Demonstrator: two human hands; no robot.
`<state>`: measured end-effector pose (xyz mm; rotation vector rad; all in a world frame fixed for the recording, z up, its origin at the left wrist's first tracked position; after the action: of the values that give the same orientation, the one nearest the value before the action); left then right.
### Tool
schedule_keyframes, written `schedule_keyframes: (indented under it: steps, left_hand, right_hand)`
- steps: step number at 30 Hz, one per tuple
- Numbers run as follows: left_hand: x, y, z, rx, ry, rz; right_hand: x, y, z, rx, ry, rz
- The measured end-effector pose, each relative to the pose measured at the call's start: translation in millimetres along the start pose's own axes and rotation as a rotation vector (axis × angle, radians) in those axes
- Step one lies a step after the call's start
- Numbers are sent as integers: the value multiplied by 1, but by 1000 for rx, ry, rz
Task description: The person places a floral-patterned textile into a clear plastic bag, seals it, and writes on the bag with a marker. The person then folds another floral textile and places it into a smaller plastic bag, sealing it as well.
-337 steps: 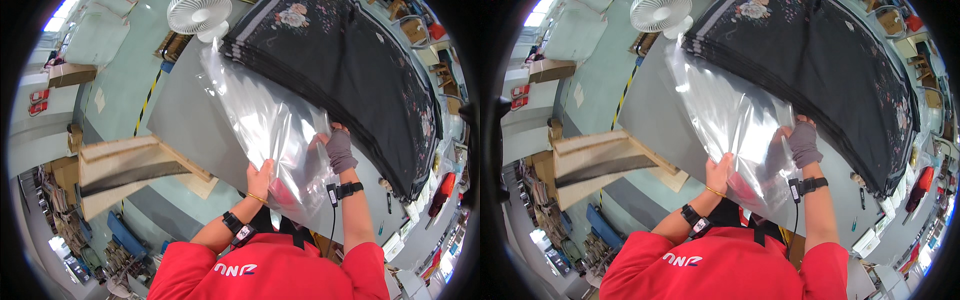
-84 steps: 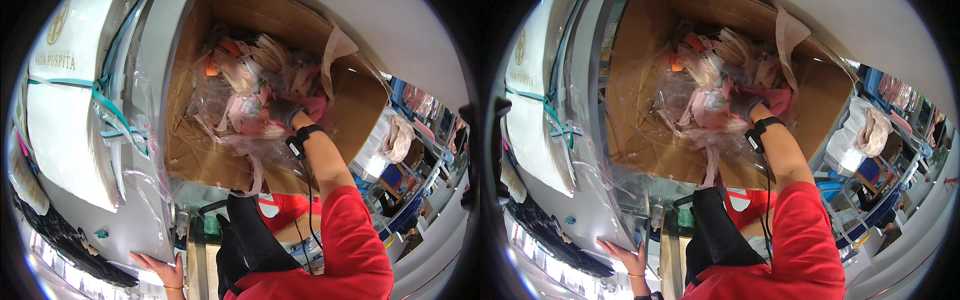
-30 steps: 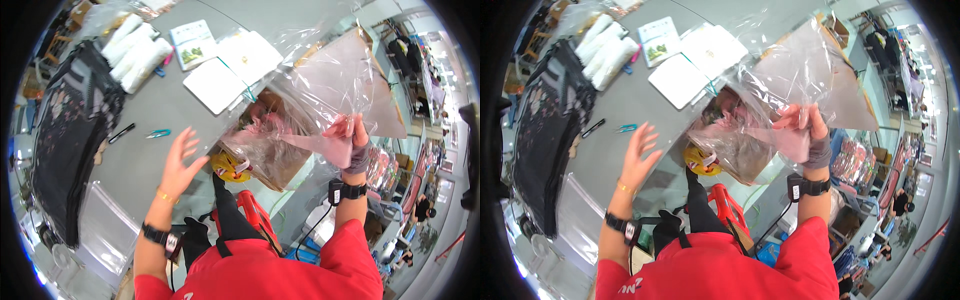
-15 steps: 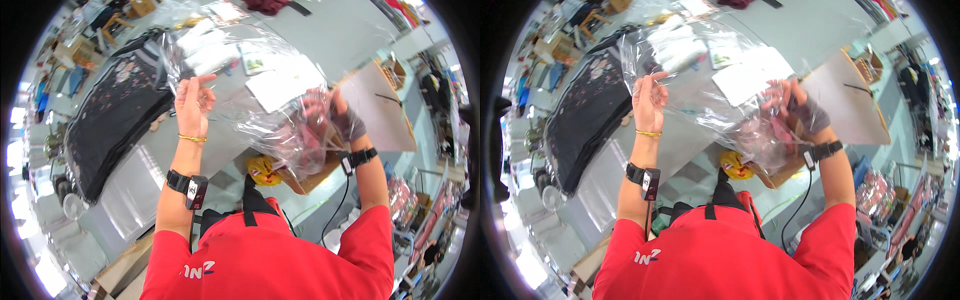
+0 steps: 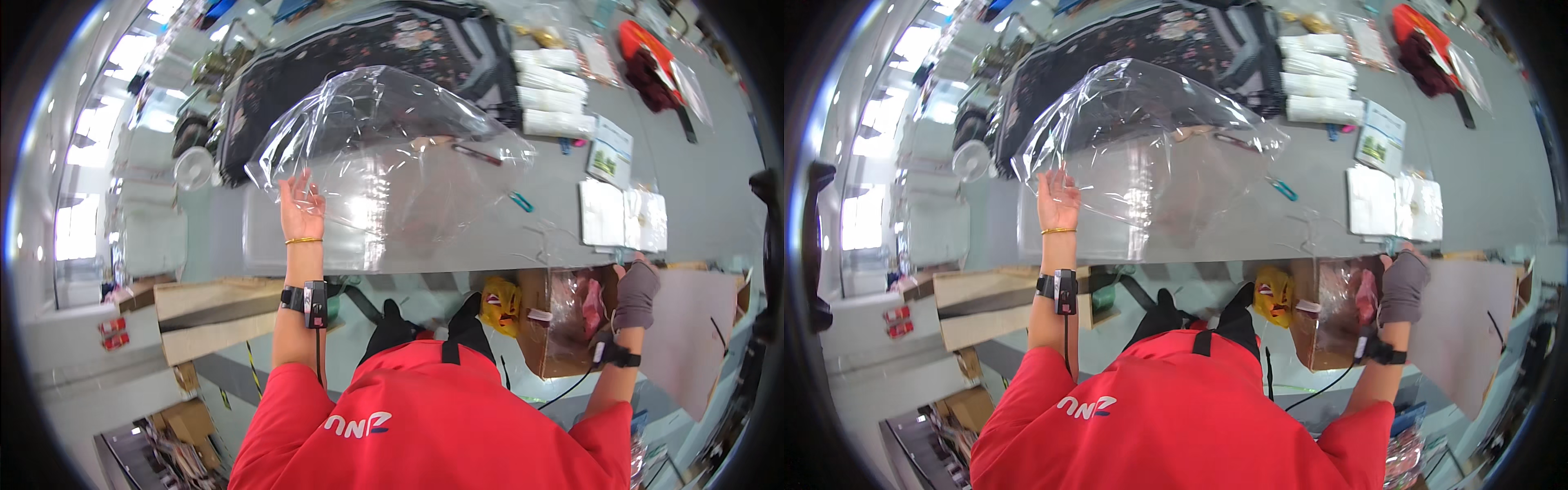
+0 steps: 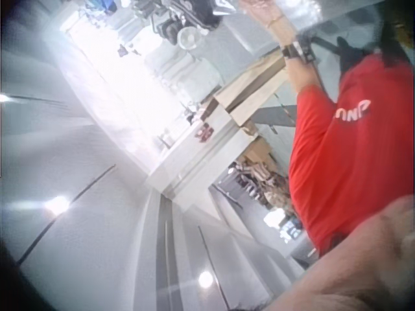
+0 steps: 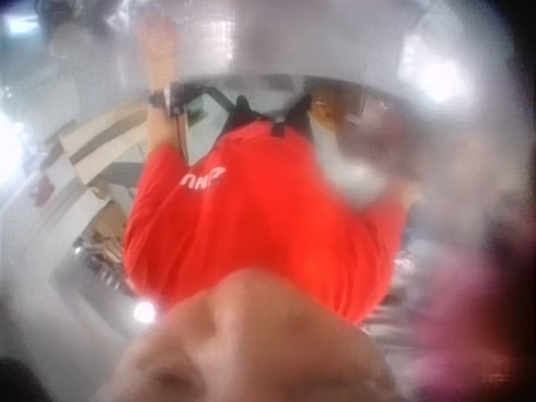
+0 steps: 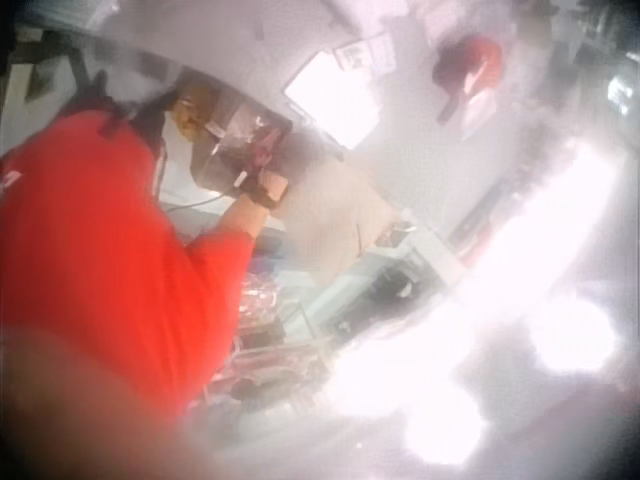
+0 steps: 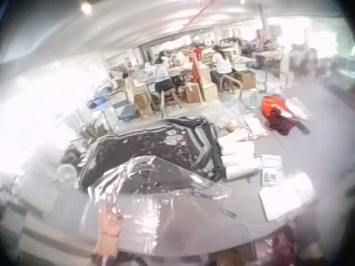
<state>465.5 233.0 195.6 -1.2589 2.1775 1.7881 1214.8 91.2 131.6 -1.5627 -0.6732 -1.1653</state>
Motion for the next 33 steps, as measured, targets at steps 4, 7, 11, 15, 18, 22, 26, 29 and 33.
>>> schedule_keyframes:
  steps: [4,7,11,15,18,22,26,29,33]
  left_hand:
    - [84,39,4,-79,164,-35]
    - [125,55,4,-109,205,-47]
    - [168,83,6,-162,197,-45]
    - [208,181,10,-388,110,90]
    - [229,285,7,-635,83,287]
    - [239,425,-16,-1061,18,666]
    - [251,451,-30,-1248,-180,968]
    - [279,399,3,-1146,-133,1511]
    - [326,293,62,-1174,-344,2081]
  right_hand:
    - [-55,-196,-6,438,-15,371]
    - [-166,-333,-21,205,-508,865]
    - [-271,-459,-29,-122,-959,1358]
    - [-337,-542,-50,-182,-974,1193]
    - [-369,-630,-79,-189,-1081,1338]
    - [-398,-714,-97,4,-1171,1098]
    - [-392,-720,-73,404,-802,696]
    - [-398,-682,-58,364,-713,474]
    - [-409,-664,-42,346,-730,328]
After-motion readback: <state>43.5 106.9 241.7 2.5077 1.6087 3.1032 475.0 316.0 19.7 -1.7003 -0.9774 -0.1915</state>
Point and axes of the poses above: each hand's wrist, its own z-axis towards the middle knuckle, its own x-axis out of the back of the hand, y = z × x, the point moved 9 cm from there along z, towards the middle knuckle, and after that the axes turned 2 degrees about z, right-handed, at the moved point
